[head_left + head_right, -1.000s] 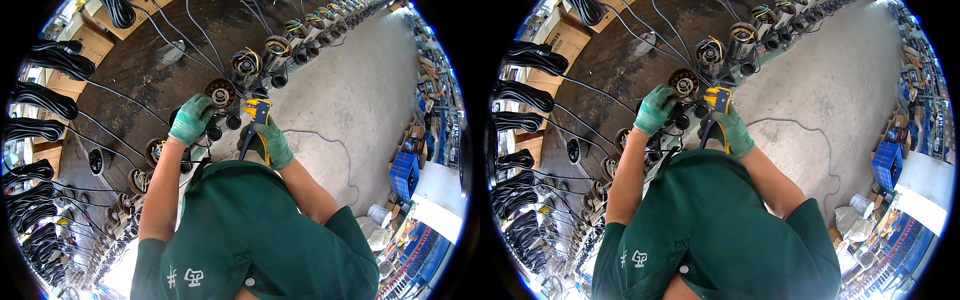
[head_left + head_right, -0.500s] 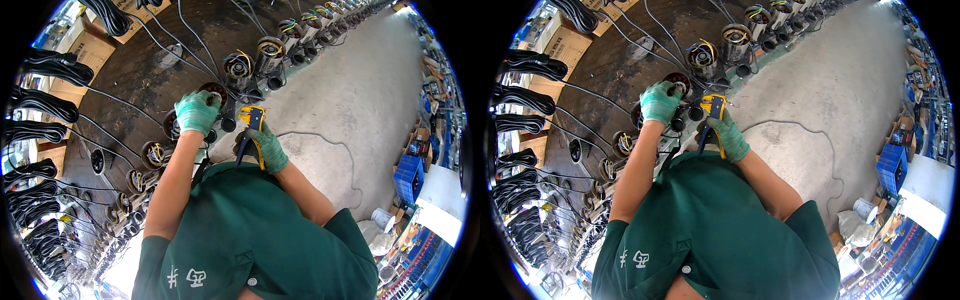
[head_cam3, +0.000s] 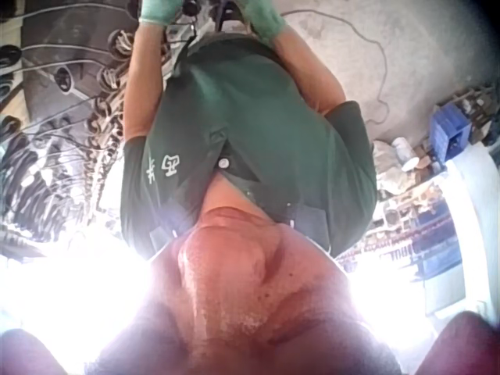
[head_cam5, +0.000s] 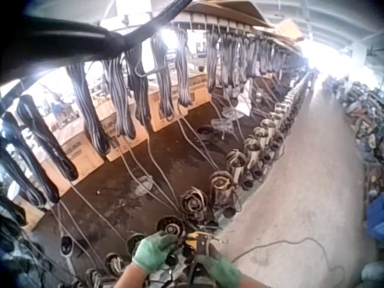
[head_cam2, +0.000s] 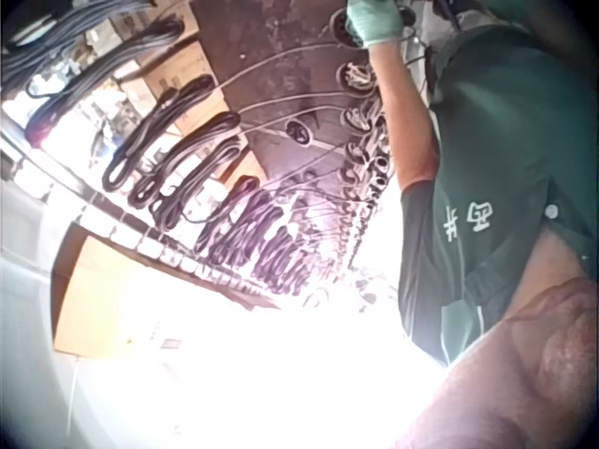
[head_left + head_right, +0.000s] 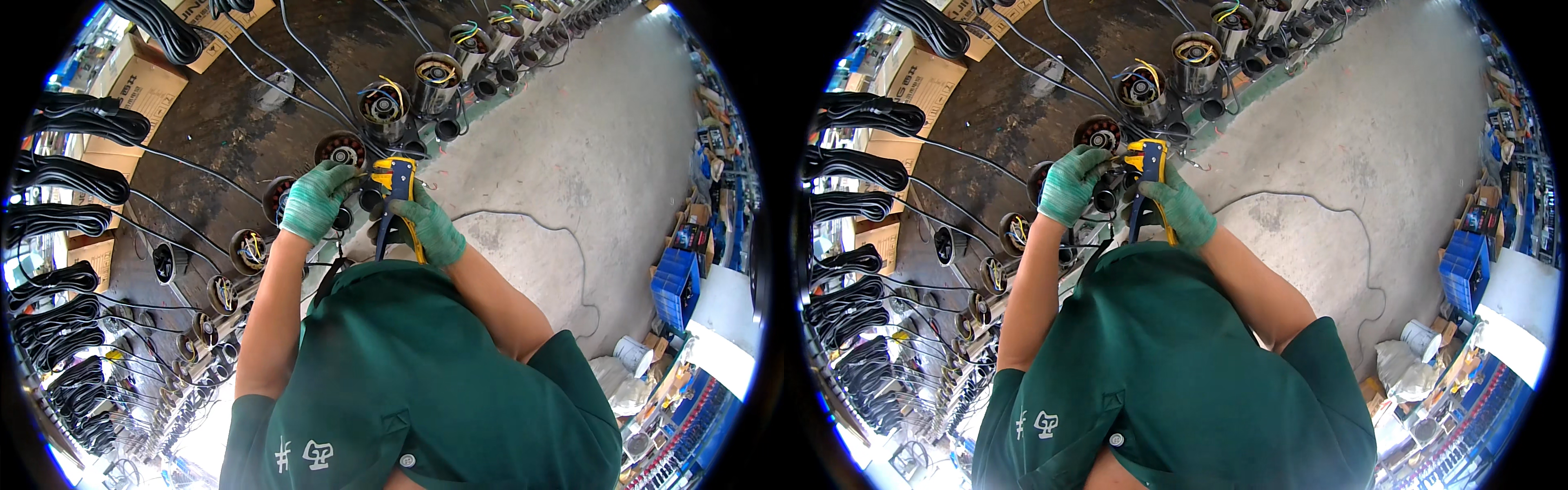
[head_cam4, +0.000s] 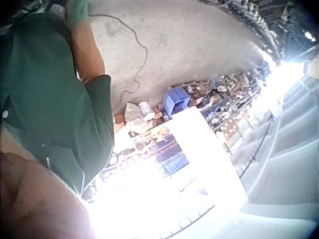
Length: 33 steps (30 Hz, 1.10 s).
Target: The person uses a yellow and blue crimping tool to secure wire connectors onto a series of cylindrical metal components arranged in a row. The person repeatedly positions the tool over the exposed wire ends and squeezes the handles to crimp the connectors, moving sequentially along the line of components.
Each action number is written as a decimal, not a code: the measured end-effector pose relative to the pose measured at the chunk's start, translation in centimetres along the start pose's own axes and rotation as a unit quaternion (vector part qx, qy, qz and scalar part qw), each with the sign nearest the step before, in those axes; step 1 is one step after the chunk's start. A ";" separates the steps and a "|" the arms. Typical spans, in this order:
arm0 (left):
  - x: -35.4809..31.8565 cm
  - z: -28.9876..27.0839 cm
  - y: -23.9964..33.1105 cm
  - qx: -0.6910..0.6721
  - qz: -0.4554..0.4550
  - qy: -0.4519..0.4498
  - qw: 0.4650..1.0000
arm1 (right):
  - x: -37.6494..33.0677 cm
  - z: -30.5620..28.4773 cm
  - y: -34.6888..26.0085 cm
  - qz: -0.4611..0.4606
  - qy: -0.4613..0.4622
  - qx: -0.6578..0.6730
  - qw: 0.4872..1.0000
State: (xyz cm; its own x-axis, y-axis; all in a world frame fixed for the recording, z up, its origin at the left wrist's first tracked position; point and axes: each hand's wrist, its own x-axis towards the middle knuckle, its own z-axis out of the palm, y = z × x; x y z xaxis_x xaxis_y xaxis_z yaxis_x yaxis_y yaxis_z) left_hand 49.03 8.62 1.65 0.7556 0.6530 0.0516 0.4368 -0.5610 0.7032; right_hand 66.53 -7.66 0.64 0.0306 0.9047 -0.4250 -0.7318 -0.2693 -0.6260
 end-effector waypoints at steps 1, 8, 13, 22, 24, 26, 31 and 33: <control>-0.1 0.3 -0.3 0.001 0.004 0.006 1.000 | 0.2 0.0 -0.3 0.012 -0.004 0.000 1.000; -0.3 0.3 -0.3 0.010 0.017 0.012 1.000 | 1.6 -1.3 -0.7 0.058 -0.087 0.000 0.995; -0.7 0.8 -0.9 -0.009 0.023 0.031 0.999 | 1.7 -1.1 -0.7 0.050 -0.081 -0.007 0.995; -0.7 1.4 -1.1 0.006 0.027 0.054 0.998 | 1.6 -1.1 -1.3 0.052 -0.058 -0.073 0.994; -0.8 1.5 -0.7 -0.007 0.021 0.055 0.998 | 1.6 -1.1 -1.3 0.050 -0.054 -0.082 0.994; -0.8 1.6 -0.6 -0.021 0.011 0.052 0.998 | 2.0 -1.3 -1.1 0.042 -0.051 -0.093 0.993; -0.8 1.8 -0.4 -0.043 0.000 0.054 0.998 | 2.1 -1.1 -1.0 0.037 -0.043 -0.087 0.995; -0.8 2.0 -0.3 -0.052 0.007 0.062 0.997 | 1.9 -1.0 -1.0 0.038 -0.020 -0.086 0.995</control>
State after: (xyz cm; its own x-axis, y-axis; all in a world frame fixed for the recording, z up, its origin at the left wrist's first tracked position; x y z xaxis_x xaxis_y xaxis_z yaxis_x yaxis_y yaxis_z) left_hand 49.25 7.23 -0.09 0.6925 0.7068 0.1448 0.3681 -0.5188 0.7716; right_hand 68.01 -5.97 -0.18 -0.0502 0.8915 -0.4503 -0.6029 -0.3864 -0.6980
